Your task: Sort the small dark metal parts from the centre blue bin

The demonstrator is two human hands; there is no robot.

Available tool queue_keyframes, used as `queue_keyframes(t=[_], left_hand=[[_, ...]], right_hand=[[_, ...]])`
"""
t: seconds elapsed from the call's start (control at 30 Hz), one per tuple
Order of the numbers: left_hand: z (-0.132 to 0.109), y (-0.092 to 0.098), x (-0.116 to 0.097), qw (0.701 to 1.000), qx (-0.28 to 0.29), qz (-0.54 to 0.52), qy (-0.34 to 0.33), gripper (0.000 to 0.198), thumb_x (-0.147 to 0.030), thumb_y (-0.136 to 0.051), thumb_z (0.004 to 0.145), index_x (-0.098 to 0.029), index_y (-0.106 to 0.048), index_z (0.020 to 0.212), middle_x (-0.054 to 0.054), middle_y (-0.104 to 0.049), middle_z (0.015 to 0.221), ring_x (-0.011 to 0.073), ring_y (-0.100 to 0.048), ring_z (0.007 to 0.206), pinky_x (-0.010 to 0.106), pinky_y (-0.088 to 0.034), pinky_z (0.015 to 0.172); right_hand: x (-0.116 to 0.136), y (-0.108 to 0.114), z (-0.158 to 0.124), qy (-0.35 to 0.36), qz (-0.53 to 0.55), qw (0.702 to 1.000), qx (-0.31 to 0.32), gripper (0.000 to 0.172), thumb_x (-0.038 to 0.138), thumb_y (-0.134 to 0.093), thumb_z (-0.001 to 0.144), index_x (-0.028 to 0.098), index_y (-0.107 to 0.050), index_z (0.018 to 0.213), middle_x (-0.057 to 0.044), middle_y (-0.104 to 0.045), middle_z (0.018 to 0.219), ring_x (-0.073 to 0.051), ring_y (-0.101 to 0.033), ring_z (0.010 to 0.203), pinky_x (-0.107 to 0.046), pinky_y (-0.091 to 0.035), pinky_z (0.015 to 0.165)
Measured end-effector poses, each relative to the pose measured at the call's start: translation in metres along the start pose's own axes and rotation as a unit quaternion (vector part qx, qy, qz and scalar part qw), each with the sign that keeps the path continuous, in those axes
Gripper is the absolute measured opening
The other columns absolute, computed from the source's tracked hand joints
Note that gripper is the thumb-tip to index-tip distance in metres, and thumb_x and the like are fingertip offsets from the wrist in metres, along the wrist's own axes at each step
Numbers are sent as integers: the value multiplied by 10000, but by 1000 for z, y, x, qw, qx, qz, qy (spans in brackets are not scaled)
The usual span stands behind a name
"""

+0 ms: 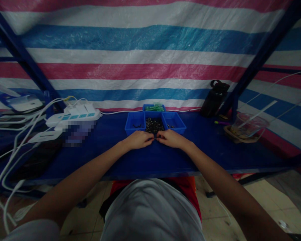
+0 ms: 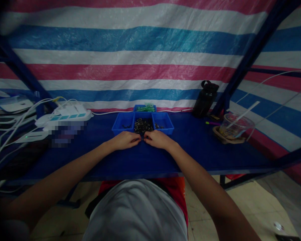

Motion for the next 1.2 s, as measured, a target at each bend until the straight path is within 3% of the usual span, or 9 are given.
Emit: queue_keyframes(t=[1.2], left_hand=[[0,0,1,1000,3,-8,4,214,-312,-422,913,-208,-608,921,8,-652,803,132,-591,683,214,-360,595]], right_hand=[[1,0,0,-5,1,1000,3,173,266,-519,881,155,-613,973,-20,-644,721,-108,-542,615,-207,-297,560]])
Point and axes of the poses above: each hand's wrist, its own z-axis towards the middle knuckle, its own y-axis out of the back of the hand, x = y × z, the point moved 9 cm from there along z, towards the middle knuckle
